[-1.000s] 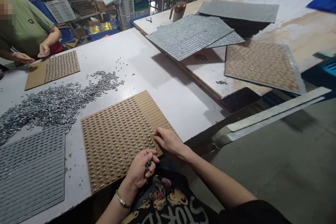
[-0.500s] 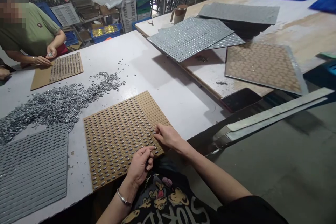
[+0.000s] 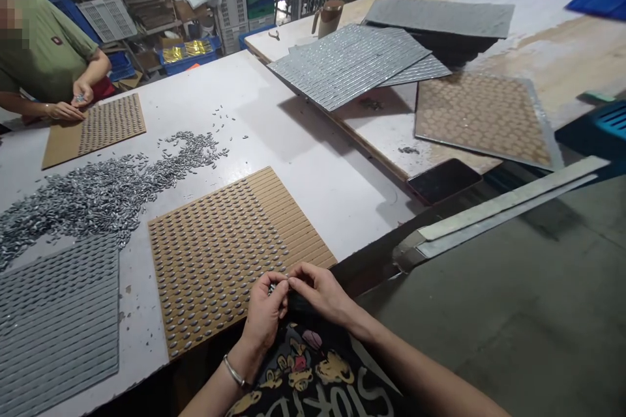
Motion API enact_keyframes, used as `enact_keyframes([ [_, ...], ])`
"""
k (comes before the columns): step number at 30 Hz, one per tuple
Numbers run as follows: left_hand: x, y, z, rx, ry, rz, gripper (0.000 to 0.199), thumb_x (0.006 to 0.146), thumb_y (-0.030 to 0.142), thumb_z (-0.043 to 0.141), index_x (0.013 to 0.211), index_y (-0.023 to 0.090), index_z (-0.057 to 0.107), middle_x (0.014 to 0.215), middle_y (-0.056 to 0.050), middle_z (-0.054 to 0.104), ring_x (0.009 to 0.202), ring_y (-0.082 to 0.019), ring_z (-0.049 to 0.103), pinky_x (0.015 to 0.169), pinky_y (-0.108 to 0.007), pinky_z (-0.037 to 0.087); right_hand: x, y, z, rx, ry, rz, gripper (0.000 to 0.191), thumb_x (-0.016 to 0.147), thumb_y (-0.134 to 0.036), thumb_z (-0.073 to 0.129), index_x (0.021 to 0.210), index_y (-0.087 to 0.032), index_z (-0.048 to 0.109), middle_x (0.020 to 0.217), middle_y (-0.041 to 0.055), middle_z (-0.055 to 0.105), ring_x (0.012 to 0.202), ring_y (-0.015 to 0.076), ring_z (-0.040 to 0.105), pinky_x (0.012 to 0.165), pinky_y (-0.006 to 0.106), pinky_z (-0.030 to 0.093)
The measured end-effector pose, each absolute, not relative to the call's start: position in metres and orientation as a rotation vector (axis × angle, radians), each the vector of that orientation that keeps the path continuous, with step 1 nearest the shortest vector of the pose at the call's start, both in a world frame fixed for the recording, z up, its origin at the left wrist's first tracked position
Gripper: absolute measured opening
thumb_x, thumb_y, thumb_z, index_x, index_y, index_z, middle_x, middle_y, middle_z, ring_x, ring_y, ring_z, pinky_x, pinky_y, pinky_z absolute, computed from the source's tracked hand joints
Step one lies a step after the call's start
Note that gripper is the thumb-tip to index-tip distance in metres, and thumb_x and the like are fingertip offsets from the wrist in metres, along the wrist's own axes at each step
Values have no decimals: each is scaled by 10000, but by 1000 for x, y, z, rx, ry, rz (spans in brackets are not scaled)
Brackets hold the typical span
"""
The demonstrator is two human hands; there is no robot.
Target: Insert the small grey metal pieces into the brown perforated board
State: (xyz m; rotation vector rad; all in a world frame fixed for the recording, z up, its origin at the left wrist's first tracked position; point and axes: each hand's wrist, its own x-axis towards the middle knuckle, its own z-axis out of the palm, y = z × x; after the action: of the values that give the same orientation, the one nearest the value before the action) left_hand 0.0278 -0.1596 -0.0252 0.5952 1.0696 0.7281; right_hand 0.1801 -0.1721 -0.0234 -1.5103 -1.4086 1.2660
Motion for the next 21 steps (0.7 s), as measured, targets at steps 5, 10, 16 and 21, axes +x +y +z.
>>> enact_keyframes([
  [5,24,-157,-22,565,1110,757,378,755,472,699,915,183,515,674,30,582,426,-29,357,364,-148,207,189,-149,-27,-1618,-1606,1104,190,919,-291,488,788,-182,573,738,6,617,673,134,541,625,246,405],
  [10,16,-154,-19,503,1104,734,384,737,491,702,844,174,513,721,6,608,438,-29,374,345,-139,196,192,-126,-27,-1891,-1912,854,171,901,-256,514,756,-190,575,779,37,628,739,166,556,653,269,364],
  [16,15,-156,-19,471,1070,752,361,744,461,705,850,164,530,712,-2,617,442,-34,402,342,-132,209,186,-117,-29,-2008,-1905,835,52,865,-225,555,841,-188,583,760,40,649,704,168,573,616,265,345],
  [21,16,-158,-20,459,998,779,459,826,565,564,1016,147,560,748,-51,651,414,-49,417,328,-151,229,187,-136,-14,-1763,-1786,868,136,906,-241,528,1023,-191,576,784,14,640,733,159,591,664,259,404],
])
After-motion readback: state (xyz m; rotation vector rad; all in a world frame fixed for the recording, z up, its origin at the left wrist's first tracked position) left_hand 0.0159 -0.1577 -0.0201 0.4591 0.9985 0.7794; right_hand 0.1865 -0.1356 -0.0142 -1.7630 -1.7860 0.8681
